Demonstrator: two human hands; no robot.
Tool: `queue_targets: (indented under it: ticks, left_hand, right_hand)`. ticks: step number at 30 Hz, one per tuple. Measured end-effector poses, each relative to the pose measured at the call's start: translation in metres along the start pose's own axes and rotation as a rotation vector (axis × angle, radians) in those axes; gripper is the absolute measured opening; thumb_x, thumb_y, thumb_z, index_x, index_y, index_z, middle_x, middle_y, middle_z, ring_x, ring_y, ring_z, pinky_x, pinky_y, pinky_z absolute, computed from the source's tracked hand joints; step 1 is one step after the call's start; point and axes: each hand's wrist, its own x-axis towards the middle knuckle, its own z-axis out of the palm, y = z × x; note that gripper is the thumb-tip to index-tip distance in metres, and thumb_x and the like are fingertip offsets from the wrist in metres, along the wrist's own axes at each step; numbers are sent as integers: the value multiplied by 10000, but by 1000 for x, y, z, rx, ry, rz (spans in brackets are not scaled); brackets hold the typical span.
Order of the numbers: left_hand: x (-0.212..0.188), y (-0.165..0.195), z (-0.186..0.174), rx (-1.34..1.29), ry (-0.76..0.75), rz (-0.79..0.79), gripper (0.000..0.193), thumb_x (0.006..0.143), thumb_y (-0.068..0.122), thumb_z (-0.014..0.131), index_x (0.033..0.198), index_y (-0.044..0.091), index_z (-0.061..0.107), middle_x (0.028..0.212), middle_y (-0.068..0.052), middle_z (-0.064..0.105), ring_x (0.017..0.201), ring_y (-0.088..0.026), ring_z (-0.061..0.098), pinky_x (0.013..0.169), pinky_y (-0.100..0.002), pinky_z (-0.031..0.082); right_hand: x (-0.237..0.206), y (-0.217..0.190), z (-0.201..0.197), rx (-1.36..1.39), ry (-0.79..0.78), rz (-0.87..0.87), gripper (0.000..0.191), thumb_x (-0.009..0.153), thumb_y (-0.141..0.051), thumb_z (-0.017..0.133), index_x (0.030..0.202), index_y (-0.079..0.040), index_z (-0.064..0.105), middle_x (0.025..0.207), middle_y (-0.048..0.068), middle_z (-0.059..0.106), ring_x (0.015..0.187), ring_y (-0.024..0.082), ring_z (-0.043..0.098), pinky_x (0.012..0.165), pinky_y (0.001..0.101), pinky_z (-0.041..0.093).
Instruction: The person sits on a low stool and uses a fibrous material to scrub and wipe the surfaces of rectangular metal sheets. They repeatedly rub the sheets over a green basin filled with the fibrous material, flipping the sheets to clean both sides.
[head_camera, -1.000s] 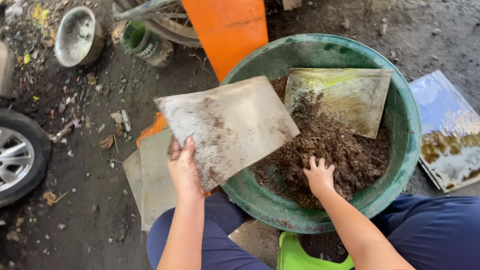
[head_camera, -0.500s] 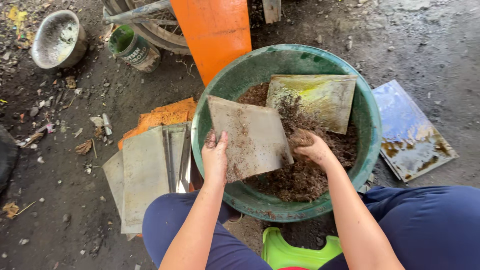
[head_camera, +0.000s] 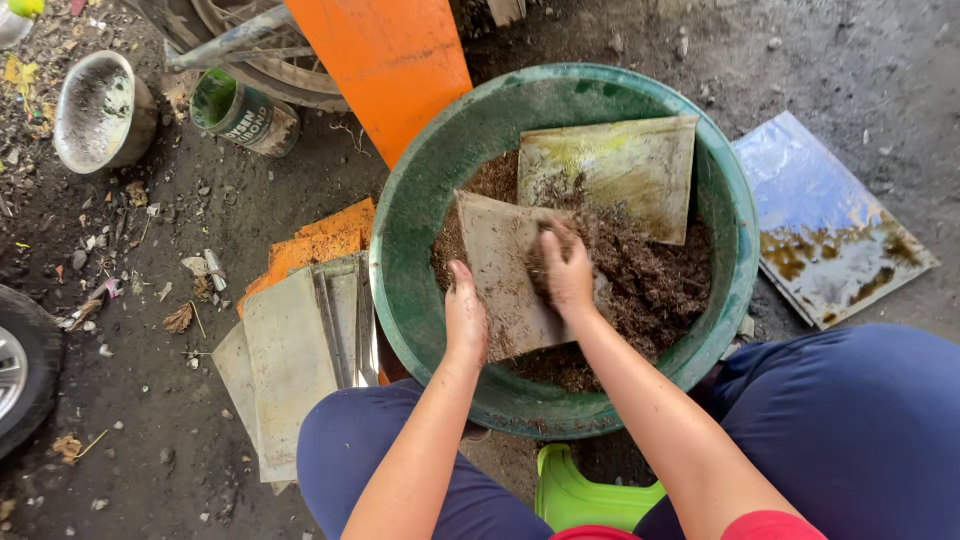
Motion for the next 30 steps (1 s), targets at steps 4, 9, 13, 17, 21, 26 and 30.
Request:
queue_targets:
  ticks: [4, 9, 13, 17, 21, 26, 30]
  left_hand:
    - [4, 16, 2, -10, 55, -243, 871, 1017, 693, 417, 1606, 70, 263, 1654, -151, 271, 1513, -276, 263, 1168, -445, 224]
    - [7, 32, 7, -289, -55, -188, 875, 917, 649, 516, 1484, -15, 473, 1455, -189, 564, 1319, -342, 563, 1092, -464, 451]
    - [6, 37, 1, -93, -16, -206, 863, 922, 658, 505, 1510, 31, 437, 1486, -165, 551, 1352, -268, 526, 1093, -449, 405]
    - [5, 35, 0, -92, -13, -85, 838, 921, 626, 531, 1480, 4, 481, 1514, -150, 536, 1367, -281, 535, 1113, -433, 417]
    - [-3, 30, 2, -76, 30, -149, 811, 979, 613, 515, 1553, 54, 391, 1584, -119, 400, 1419, -245, 372, 1140, -430, 294]
    - [-9, 29, 3, -391, -104, -165, 786, 953, 564, 562, 1504, 11, 472, 1485, -184, 509, 1318, -320, 523, 1106, -465, 416]
    - [-8, 30, 12, -182, -90, -112, 779, 976, 581, 546, 1505, 16, 461, 1496, -135, 538, 1362, -233, 528, 1117, -381, 402]
  right_hand:
    - [-53, -40, 34, 187, -122, -264, 760, 881, -624, 650, 1410, -90, 536, 1424, 133, 629, 1330, 290, 583, 1143, 432, 422]
    - [-102, -46, 34, -136, -116, -578, 472, 907, -353, 712, 1312, -111, 701, 1415, 192, 590, 1355, 326, 518, 1144, 445, 408]
    - [-102, -10, 2, -39, -176, -710, 413, 950, -279, 666, 1320, -100, 701, 1446, 184, 572, 1392, 303, 530, 1197, 444, 430]
    - [-87, 5, -9, 36, 13, -249, 496, 912, -313, 636, 1342, -70, 594, 1337, 124, 675, 1259, 251, 655, 1126, 412, 502]
    - [-108, -11, 18, 64, -24, -331, 488, 987, -288, 631, 1381, -9, 559, 1434, 145, 582, 1334, 276, 578, 1170, 430, 416]
    - [-126, -39, 35, -157, -74, -648, 396, 977, -249, 648, 1331, -77, 696, 1508, 188, 548, 1405, 362, 515, 1177, 453, 392]
    - [-69, -67, 36, 323, -133, -406, 497, 952, -338, 632, 1375, -155, 446, 1408, 159, 631, 1342, 342, 588, 1171, 429, 417]
